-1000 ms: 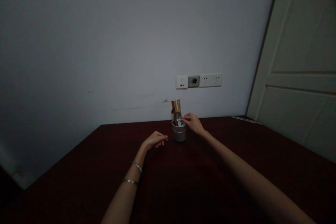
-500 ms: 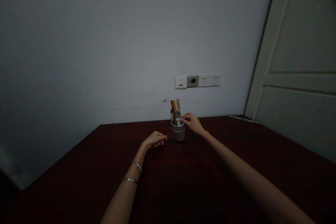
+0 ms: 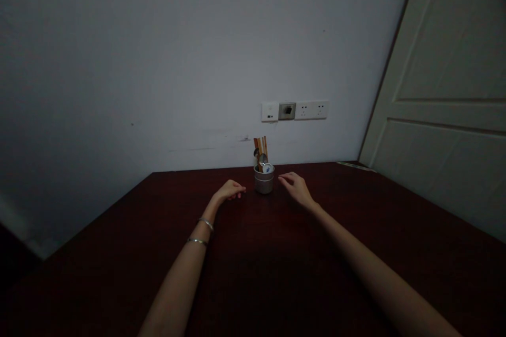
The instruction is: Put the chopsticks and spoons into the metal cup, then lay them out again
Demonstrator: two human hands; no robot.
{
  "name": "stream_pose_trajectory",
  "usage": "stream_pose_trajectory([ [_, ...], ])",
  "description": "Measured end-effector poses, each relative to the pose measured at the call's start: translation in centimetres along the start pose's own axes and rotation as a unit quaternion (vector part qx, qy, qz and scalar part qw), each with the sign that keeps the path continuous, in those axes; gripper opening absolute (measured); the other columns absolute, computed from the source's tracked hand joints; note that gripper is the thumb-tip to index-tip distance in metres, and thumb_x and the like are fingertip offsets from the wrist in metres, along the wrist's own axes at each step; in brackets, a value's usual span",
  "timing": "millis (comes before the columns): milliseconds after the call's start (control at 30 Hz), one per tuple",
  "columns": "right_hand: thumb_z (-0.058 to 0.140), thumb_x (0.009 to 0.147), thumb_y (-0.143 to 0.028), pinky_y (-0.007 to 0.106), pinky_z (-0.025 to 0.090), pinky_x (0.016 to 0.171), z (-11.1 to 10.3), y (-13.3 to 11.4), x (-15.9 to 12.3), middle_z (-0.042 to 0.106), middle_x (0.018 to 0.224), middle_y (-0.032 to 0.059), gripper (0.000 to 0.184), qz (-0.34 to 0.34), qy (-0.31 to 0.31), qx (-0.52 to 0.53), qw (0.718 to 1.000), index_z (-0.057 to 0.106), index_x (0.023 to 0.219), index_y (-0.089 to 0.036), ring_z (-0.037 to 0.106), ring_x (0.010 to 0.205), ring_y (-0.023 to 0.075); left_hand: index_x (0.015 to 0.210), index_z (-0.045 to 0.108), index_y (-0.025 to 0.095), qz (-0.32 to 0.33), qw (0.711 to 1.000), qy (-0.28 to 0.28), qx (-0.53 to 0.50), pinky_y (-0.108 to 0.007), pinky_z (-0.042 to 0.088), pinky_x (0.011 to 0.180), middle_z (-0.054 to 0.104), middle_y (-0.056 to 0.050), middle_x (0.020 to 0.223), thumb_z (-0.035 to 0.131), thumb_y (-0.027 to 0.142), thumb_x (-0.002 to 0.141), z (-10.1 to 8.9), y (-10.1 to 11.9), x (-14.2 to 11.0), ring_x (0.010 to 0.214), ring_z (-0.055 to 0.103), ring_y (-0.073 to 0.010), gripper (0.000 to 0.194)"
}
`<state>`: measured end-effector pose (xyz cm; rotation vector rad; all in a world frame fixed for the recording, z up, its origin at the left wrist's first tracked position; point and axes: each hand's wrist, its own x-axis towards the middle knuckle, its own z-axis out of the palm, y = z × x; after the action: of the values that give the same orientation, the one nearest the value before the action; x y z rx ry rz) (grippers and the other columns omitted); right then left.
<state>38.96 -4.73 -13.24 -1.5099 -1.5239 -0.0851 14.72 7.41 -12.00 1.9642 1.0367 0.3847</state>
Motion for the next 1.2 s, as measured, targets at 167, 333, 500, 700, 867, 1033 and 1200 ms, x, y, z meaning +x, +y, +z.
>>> stream_pose_trajectory([
  [167,0.043,0.083,-0.036,0.03,0.044,0.073,-1.3,-0.6,-3.1,0.06,0.101,0.008,0.03,-0.026,-0.084,-0.119,0.989,0.062,0.103,-0.023,0.054,0.093,0.0209,0.073,0.064,0.01,0.034,0.996,0.086,-0.019,-0.018,0.021,0.04,0.044,0.004,0.046,0.049,0.038,0.074,1.2,-0.4,-0.4,0.037,0.032,-0.0042,0.031],
  [333,0.043,0.083,-0.034,0.035,0.043,0.082,-1.5,-0.8,-4.6,0.057,0.109,0.0114,0.034,-0.072,-0.149,-0.169,0.972,0.059,0.109,-0.02,0.051,0.099,0.0241,0.071,0.064,0.009,0.062,0.983,0.171,-0.032,-0.018,0.025,0.043,0.042,0.004,0.043,0.044,0.037,0.077,2.6,-1.2,-0.5,0.039,0.035,-0.0052,0.034],
  [500,0.041,0.084,-0.035,0.035,0.041,0.087,-1.0,-0.2,-5.7,0.055,0.114,0.0136,0.038,-0.071,-0.171,-0.184,0.965,0.057,0.113,-0.016,0.05,0.104,0.0246,0.071,0.064,0.009,0.07,0.979,0.189,-0.022,-0.019,0.026,0.045,0.042,0.004,0.041,0.042,0.039,0.078,3.2,-1.6,-0.6,0.039,0.036,-0.006,0.038],
  [700,0.037,0.086,-0.037,0.034,0.04,0.09,-0.6,0.3,-6.7,0.056,0.114,0.0132,0.04,-0.059,-0.178,-0.188,0.964,0.059,0.11,-0.014,0.051,0.105,0.0232,0.066,0.064,0.011,0.079,0.974,0.209,-0.016,-0.02,0.027,0.046,0.042,0.004,0.04,0.043,0.038,0.077,3.6,-2.0,-0.5,0.038,0.036,-0.0069,0.036],
  [867,0.035,0.086,-0.037,0.034,0.039,0.091,-0.6,0.1,-7.0,0.056,0.115,0.0123,0.04,-0.046,-0.175,-0.197,0.964,0.059,0.11,-0.014,0.051,0.106,0.0225,0.065,0.064,0.011,0.064,0.973,0.222,-0.018,-0.021,0.028,0.047,0.043,0.004,0.039,0.044,0.036,0.077,4.0,-2.5,-0.6,0.039,0.038,-0.0079,0.034],
  [1033,0.036,0.086,-0.034,0.034,0.039,0.091,-0.6,-0.3,-7.0,0.056,0.115,0.0134,0.039,-0.04,-0.174,-0.199,0.963,0.06,0.109,-0.014,0.051,0.107,0.0228,0.064,0.063,0.012,0.062,0.973,0.222,-0.023,-0.021,0.028,0.047,0.044,0.004,0.041,0.044,0.036,0.076,4.1,-3.0,-0.6,0.04,0.039,-0.0081,0.033],
  [1200,0.035,0.086,-0.033,0.034,0.039,0.092,-0.7,-0.5,-7.0,0.055,0.117,0.0139,0.039,-0.041,-0.178,-0.198,0.963,0.06,0.108,-0.013,0.05,0.109,0.023,0.062,0.063,0.012,0.062,0.974,0.215,-0.017,-0.021,0.028,0.047,0.042,0.004,0.04,0.044,0.036,0.076,4.0,-3.5,-0.1,0.039,0.037,-0.0081,0.034],
])
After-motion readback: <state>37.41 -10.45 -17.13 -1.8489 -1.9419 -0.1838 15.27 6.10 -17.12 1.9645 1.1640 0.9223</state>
